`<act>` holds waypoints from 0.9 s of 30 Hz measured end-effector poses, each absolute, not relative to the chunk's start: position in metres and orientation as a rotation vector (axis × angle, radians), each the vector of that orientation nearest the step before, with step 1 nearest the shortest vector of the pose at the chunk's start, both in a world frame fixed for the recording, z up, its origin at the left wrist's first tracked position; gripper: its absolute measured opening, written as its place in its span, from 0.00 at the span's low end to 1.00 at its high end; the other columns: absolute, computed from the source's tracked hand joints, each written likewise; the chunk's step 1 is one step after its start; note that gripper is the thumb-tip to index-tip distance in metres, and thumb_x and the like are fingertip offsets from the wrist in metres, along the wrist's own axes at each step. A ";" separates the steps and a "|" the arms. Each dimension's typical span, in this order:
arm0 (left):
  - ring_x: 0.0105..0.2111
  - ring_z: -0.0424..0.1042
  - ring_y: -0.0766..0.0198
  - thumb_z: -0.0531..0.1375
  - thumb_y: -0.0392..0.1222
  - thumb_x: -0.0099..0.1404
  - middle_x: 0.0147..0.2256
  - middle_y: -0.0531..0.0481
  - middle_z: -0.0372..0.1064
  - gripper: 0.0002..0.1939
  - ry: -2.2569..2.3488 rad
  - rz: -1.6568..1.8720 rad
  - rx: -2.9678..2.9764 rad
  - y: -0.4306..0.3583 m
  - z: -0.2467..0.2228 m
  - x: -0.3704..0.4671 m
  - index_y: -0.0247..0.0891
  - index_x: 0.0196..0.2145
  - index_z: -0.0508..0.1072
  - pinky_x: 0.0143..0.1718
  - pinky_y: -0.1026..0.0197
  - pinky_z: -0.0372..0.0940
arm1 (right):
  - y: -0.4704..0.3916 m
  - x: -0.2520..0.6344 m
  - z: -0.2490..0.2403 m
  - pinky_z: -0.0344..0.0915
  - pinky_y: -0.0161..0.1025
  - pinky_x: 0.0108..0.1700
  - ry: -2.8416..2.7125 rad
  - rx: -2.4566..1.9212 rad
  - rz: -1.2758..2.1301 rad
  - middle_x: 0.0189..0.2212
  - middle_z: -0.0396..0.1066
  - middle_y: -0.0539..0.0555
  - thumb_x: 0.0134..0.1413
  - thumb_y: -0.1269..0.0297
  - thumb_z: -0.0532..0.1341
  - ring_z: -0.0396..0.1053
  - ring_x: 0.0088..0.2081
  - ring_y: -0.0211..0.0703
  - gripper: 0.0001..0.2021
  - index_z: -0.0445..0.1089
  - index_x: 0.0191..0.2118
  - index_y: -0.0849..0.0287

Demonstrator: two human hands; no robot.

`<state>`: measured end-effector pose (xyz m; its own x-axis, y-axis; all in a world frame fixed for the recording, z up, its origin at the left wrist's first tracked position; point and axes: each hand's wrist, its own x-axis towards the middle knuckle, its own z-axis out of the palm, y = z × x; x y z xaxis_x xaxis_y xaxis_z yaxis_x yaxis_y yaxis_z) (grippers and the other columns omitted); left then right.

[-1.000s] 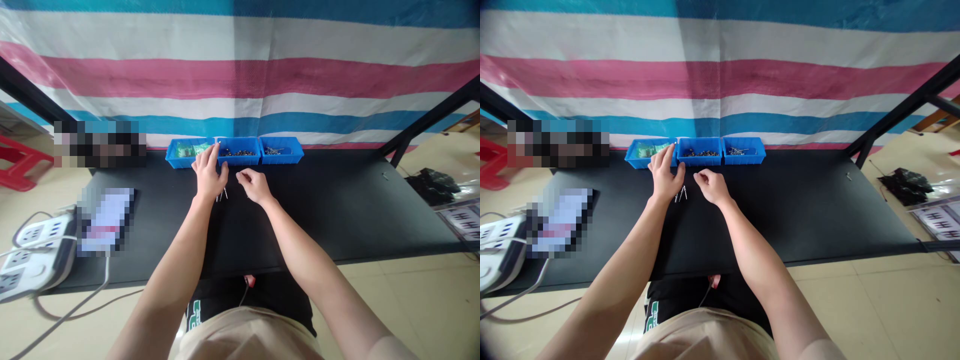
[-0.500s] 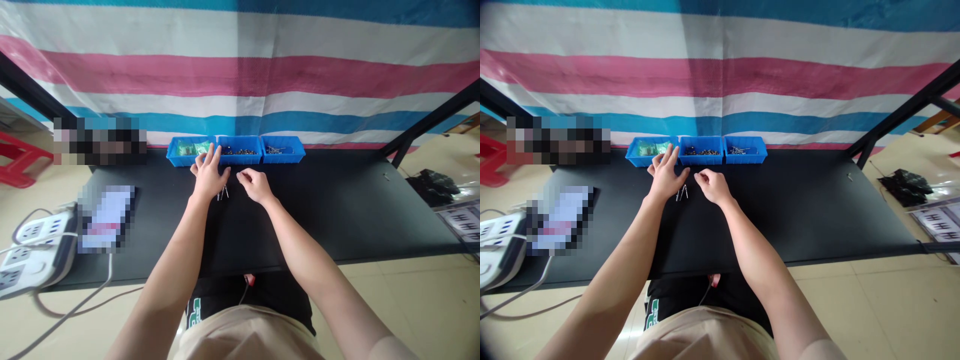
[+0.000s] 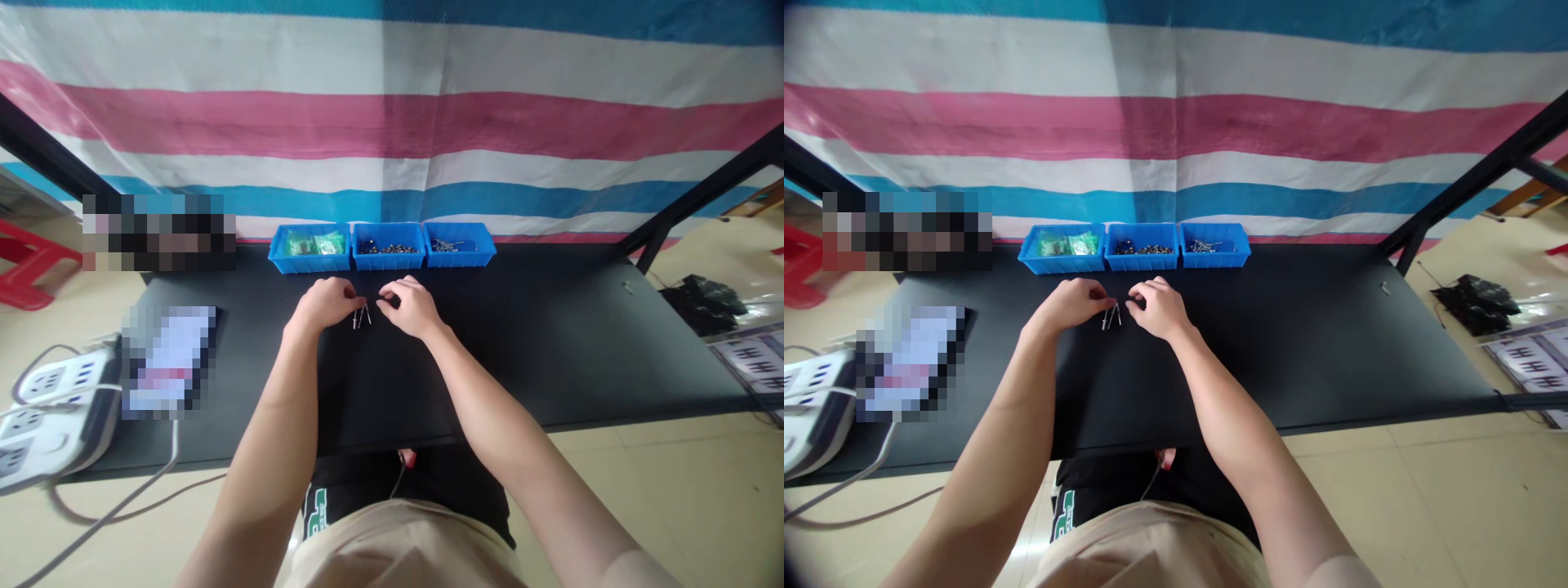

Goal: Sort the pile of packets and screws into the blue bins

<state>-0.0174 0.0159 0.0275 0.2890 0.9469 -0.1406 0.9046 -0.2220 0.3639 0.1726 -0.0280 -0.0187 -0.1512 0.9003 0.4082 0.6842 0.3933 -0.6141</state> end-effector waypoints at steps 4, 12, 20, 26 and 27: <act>0.36 0.76 0.49 0.64 0.55 0.56 0.33 0.44 0.78 0.15 1.675 0.026 2.137 0.013 0.030 -0.014 0.41 0.32 0.80 0.36 0.56 0.68 | -0.031 0.169 -0.017 0.68 0.42 0.41 -2.042 -1.296 0.334 0.34 0.77 0.54 0.51 0.72 0.62 0.68 0.42 0.48 0.08 0.76 0.37 0.57; 0.33 0.76 0.52 0.64 0.48 0.55 0.30 0.45 0.77 0.09 1.646 0.038 2.088 0.014 0.020 -0.007 0.42 0.28 0.80 0.31 0.59 0.65 | -0.017 0.185 -0.024 0.69 0.43 0.43 -1.679 -1.435 0.437 0.32 0.77 0.53 0.51 0.77 0.56 0.73 0.37 0.46 0.12 0.76 0.32 0.58; 0.28 0.71 0.58 0.63 0.44 0.53 0.24 0.48 0.74 0.08 1.549 0.281 1.872 0.014 0.020 -0.005 0.39 0.23 0.78 0.28 0.60 0.61 | -0.017 0.183 -0.028 0.71 0.43 0.43 -1.626 -1.411 0.449 0.31 0.78 0.52 0.50 0.74 0.57 0.74 0.35 0.46 0.11 0.76 0.31 0.56; 0.20 0.58 0.70 0.63 0.46 0.54 0.21 0.53 0.65 0.10 1.257 0.697 1.444 0.008 0.027 0.002 0.36 0.24 0.73 0.21 0.65 0.51 | -0.025 0.179 -0.019 0.69 0.41 0.39 -1.745 -1.219 0.526 0.29 0.77 0.52 0.51 0.68 0.61 0.72 0.33 0.44 0.06 0.76 0.33 0.57; 0.19 0.57 0.71 0.64 0.46 0.55 0.21 0.53 0.64 0.11 1.192 0.750 1.383 0.007 0.027 0.004 0.36 0.24 0.71 0.20 0.66 0.49 | -0.027 0.178 -0.017 0.68 0.41 0.39 -1.768 -1.178 0.531 0.28 0.76 0.52 0.51 0.67 0.62 0.71 0.33 0.43 0.05 0.76 0.33 0.57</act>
<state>0.0037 0.0066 0.0273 0.2914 0.9386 -0.1848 0.2394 0.1155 0.9640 0.1782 -0.0265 -0.0166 -0.1230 0.8840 0.4510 0.4889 0.4494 -0.7477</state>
